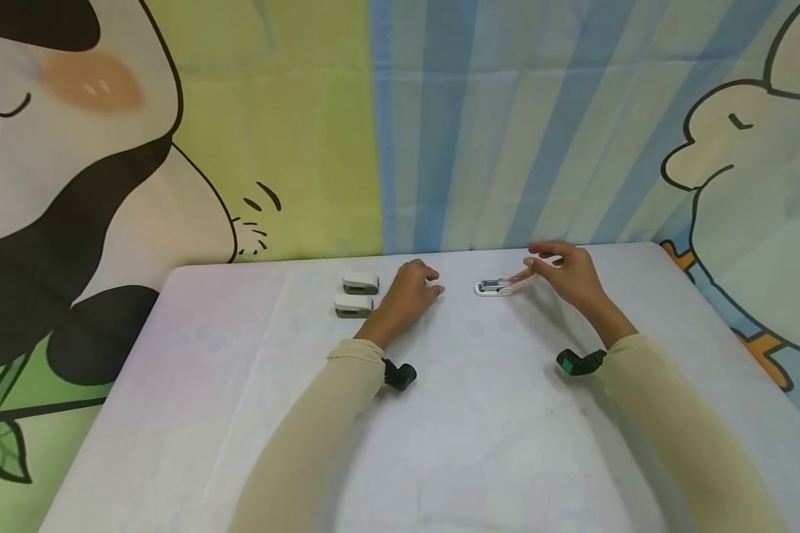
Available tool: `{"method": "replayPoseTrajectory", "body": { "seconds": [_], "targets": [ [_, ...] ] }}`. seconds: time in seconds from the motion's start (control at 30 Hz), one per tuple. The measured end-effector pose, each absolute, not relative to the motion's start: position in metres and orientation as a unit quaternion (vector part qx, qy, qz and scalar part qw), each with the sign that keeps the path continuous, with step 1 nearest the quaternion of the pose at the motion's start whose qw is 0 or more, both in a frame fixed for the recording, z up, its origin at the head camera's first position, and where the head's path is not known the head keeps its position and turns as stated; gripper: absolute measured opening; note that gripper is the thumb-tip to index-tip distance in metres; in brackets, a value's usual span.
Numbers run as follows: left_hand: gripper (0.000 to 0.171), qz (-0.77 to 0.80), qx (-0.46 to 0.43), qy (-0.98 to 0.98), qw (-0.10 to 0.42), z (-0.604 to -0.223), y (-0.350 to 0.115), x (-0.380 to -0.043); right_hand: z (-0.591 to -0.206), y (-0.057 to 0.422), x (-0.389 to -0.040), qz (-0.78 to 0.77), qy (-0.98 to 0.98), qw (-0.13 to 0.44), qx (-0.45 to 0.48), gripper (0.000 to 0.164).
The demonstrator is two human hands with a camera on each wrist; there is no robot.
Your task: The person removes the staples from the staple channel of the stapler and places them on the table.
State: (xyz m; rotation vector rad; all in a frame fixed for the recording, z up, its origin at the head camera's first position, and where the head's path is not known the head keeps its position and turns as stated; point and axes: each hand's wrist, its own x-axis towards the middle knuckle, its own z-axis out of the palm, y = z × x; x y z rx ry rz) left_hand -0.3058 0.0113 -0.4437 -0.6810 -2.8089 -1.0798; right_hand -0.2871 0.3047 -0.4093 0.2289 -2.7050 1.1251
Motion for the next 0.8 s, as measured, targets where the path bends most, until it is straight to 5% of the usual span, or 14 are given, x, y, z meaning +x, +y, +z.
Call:
{"method": "replayPoseTrajectory", "body": {
  "seconds": [0.23, 0.8],
  "targets": [
    [0.029, -0.383, -0.228, -0.892, 0.072, -0.426, -0.009, -0.302, -0.398, 0.284, -0.285, 0.377, -0.914, 0.123, 0.09, 0.034],
    [0.031, -0.392, -0.206, -0.895, 0.059, -0.414, -0.052, -0.294, -0.394, 0.224, -0.284, 0.396, -0.89, 0.123, 0.189, 0.031]
  ]
}}
